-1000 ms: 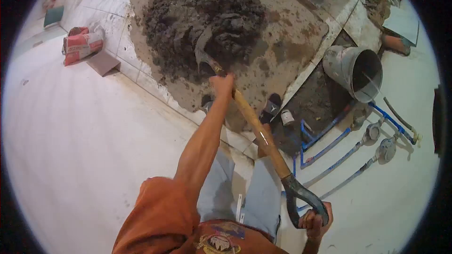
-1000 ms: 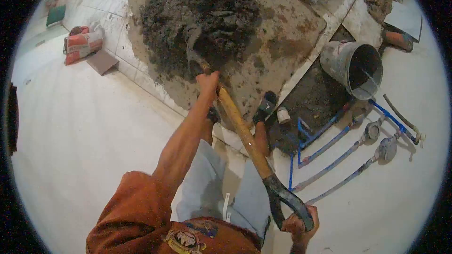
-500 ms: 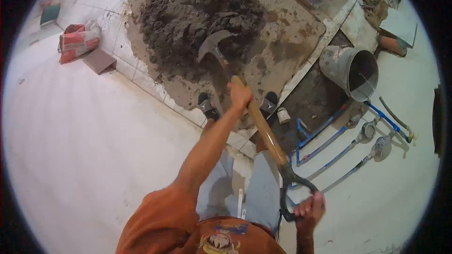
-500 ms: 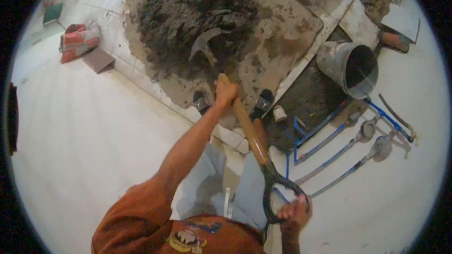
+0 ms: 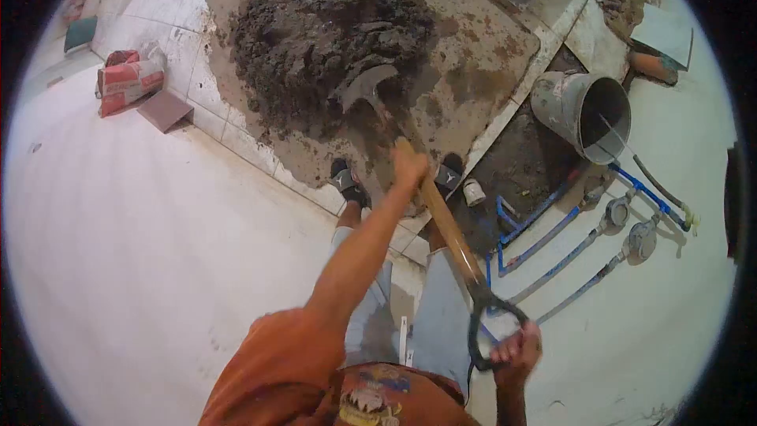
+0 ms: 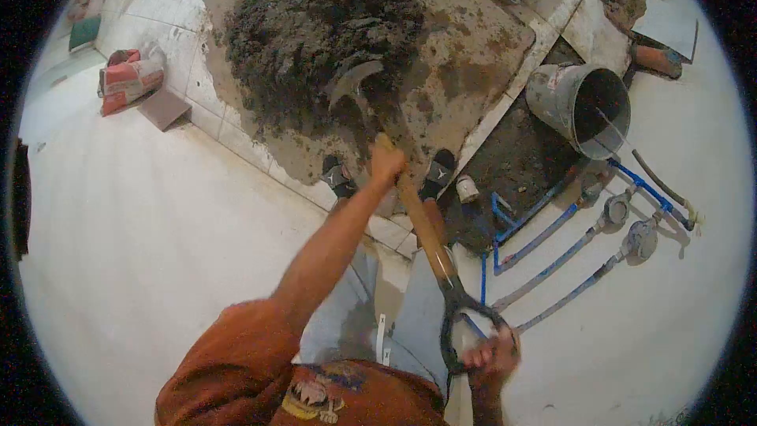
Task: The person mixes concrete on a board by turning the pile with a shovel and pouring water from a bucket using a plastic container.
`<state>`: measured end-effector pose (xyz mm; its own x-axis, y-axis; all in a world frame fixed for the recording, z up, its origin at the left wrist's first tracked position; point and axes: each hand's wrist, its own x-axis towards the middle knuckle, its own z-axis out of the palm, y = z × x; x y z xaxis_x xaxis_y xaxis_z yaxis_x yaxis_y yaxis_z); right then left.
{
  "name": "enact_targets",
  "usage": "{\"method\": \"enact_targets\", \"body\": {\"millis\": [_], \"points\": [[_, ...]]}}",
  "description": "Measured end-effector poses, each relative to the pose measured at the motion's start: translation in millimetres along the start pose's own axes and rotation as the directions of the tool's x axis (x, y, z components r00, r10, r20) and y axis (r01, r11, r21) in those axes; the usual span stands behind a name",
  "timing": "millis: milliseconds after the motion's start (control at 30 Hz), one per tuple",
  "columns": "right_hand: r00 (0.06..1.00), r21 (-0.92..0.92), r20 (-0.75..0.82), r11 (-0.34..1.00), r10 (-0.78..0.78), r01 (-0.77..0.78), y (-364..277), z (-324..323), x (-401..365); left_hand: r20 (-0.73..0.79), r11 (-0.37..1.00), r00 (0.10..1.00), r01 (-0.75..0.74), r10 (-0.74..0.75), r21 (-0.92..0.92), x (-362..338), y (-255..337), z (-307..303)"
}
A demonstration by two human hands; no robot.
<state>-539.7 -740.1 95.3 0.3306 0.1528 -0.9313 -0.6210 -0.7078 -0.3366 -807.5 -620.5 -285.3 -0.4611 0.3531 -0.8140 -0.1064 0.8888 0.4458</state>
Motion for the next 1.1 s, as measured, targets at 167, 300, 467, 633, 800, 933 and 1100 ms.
{"method": "enact_targets", "body": {"millis": [167, 300, 467, 633, 800, 933, 1100], "points": [[0.968, -0.156, 0.244, 0.982, -0.065, 0.106, -44.1, 21.0, -32.0, 0.259, 0.910, 0.965, 0.140, -0.038, -0.390, -33.9, 2.4, -15.5], [0.963, -0.281, 0.172, 0.927, -0.207, 0.250, -90.8, -39.5, -73.5, 0.462, 0.516, 0.846, 0.530, -0.266, -0.673, -94.0, 99.8, -61.8], [0.900, -0.594, -0.019, 0.729, -0.436, 0.341, -128.9, -59.5, -62.1, 0.384, 0.609, 0.835, 0.550, -0.394, -0.572, -51.0, 36.1, 1.0], [0.914, -0.664, -0.244, 0.743, -0.323, 0.086, -126.3, -130.1, -3.7, 0.589, 0.386, 0.751, 0.659, -0.299, -0.645, -90.4, -44.7, 100.4], [0.722, -0.501, -0.610, 0.865, -0.326, -0.032, -74.3, -218.0, 53.4, 0.782, 0.297, 0.502, 0.861, -0.369, -0.412, -138.7, -110.5, 209.9], [0.280, -0.425, -0.833, 0.875, -0.478, 0.230, -47.7, -273.6, 119.5, 0.708, 0.360, 0.479, 0.874, -0.518, -0.327, -139.0, -142.4, 286.5], [0.068, -0.816, 0.475, -0.411, -0.877, 0.407, -47.5, -258.8, 218.1, 0.681, 0.370, 0.593, 0.804, -0.430, -0.466, -17.5, -132.9, 288.9]]}}
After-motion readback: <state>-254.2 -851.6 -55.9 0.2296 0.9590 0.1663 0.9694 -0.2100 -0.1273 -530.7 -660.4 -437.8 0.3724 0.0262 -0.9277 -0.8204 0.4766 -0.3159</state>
